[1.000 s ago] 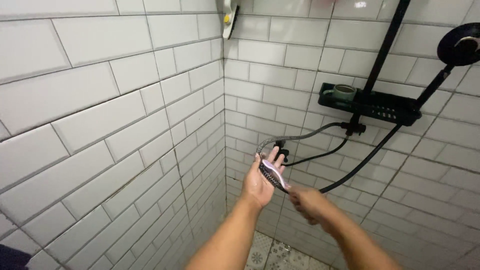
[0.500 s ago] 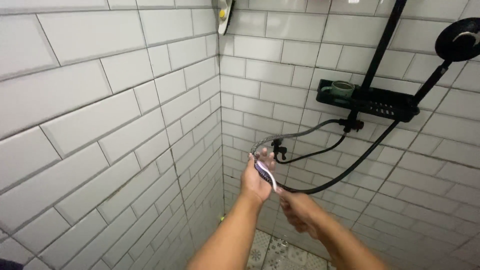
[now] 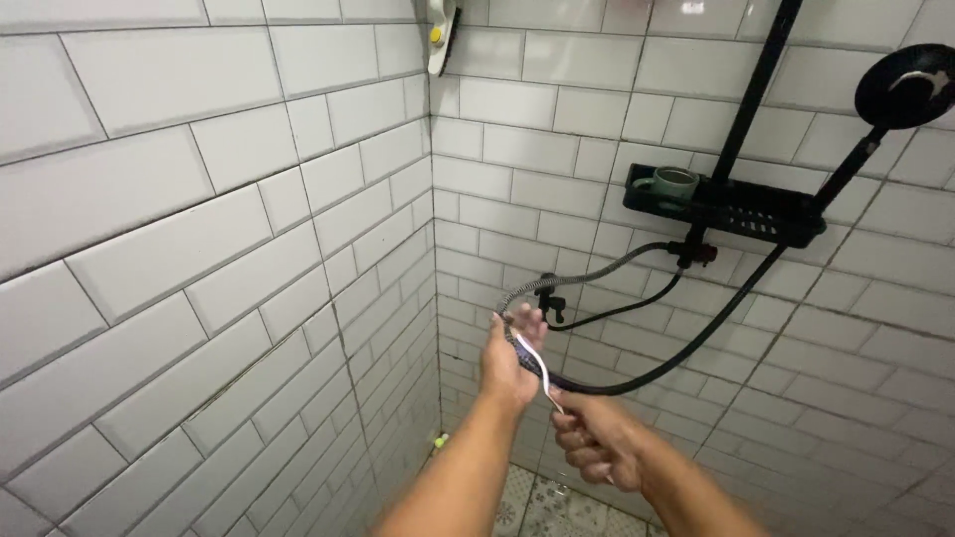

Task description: Cleaning a handheld shower head and hose with a toothbrush in a bathroom.

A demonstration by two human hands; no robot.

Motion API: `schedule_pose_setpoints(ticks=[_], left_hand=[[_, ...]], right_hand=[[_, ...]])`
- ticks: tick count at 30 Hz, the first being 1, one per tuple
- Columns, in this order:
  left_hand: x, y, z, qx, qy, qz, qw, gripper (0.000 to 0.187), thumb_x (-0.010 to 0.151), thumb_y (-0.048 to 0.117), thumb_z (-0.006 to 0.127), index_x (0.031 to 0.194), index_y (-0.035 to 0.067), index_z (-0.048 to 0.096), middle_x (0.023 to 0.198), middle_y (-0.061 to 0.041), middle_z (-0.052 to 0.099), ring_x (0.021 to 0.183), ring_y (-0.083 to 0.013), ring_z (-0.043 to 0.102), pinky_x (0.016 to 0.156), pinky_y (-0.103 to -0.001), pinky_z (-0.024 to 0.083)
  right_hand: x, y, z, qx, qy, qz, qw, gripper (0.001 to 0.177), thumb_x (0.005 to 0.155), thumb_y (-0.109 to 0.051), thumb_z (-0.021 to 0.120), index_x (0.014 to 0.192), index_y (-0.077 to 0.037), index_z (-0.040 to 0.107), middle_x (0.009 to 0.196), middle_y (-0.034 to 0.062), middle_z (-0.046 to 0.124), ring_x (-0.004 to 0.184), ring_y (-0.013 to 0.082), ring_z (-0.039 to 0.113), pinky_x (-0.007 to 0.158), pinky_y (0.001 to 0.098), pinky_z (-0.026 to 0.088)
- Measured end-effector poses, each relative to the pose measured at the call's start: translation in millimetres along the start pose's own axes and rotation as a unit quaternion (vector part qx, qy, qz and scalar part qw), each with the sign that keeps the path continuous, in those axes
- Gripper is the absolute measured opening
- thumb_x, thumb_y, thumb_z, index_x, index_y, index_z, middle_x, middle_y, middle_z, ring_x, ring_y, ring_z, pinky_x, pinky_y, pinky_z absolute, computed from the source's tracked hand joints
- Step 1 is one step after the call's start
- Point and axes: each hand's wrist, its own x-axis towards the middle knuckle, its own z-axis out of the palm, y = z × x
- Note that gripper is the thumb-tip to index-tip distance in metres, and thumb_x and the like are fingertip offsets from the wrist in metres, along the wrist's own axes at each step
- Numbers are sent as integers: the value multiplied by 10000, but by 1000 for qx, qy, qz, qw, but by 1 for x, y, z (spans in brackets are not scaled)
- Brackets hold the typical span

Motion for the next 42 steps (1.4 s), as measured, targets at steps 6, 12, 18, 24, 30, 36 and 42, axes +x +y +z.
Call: schedule_pose_setpoints(ticks=[6, 12, 18, 24, 30, 36, 42], left_hand=[[16, 15, -5, -23, 6, -4, 1000, 493, 1097, 410, 335, 1064, 22, 638, 1026, -72, 734, 1013, -190, 717, 928, -303, 577], [42, 22, -28, -77, 35, 10, 996, 399, 1105, 379, 395, 961, 64, 594, 978, -50, 705, 1029, -210, 723, 946, -316, 577], [45, -3, -32, -34, 120, 27, 992, 366, 1086, 397, 416, 933, 118, 598, 810, -38, 666, 718, -157, 609, 718, -289, 512], [13, 9, -9, -9, 115, -1, 993, 345, 1075, 455, 392, 865, 208, 511, 644, 75, 397, 549, -89, 361, 550, -275, 335], [30, -7, -11, -85, 177, 42, 980, 326, 1096, 318, 326, 825, 164, 424, 644, 29, 384, 553, -134, 333, 556, -305, 270], [44, 7, -5, -110, 137, 37, 984, 307, 1098, 232, 298, 825, 155, 417, 654, 24, 376, 561, -133, 326, 580, -310, 328], [21, 6, 16, -102, 139, 38, 984, 422, 1100, 411, 271, 791, 156, 404, 644, 18, 348, 546, -146, 282, 566, -314, 277]], right_hand=[[0, -7, 11, -59, 13, -9, 998, 512, 1018, -528, 468, 634, -200, 386, 501, -97, 260, 378, 65, 170, 331, 272, 102], [21, 55, -74, -110, 130, -39, 985, 481, 1036, -458, 466, 659, -161, 438, 521, -50, 361, 409, 111, 224, 366, 332, 177], [-1, 37, -10, -38, 72, -52, 995, 529, 1044, -537, 464, 653, -186, 393, 498, -101, 271, 390, 80, 181, 349, 277, 152], [25, 74, -94, -78, 215, -37, 973, 466, 1054, -481, 436, 714, -163, 462, 532, -59, 336, 422, 119, 213, 391, 323, 163], [-3, 53, -12, -59, 100, -81, 990, 468, 1040, -524, 454, 711, -190, 456, 534, -84, 314, 425, 102, 205, 389, 296, 166], [37, 92, -109, -77, 275, -55, 957, 499, 1053, -504, 436, 725, -130, 459, 574, -10, 345, 460, 157, 226, 403, 354, 182], [5, 61, -41, -95, 243, -85, 962, 268, 993, -299, 504, 771, -157, 551, 595, -36, 390, 470, 121, 281, 418, 320, 219]])
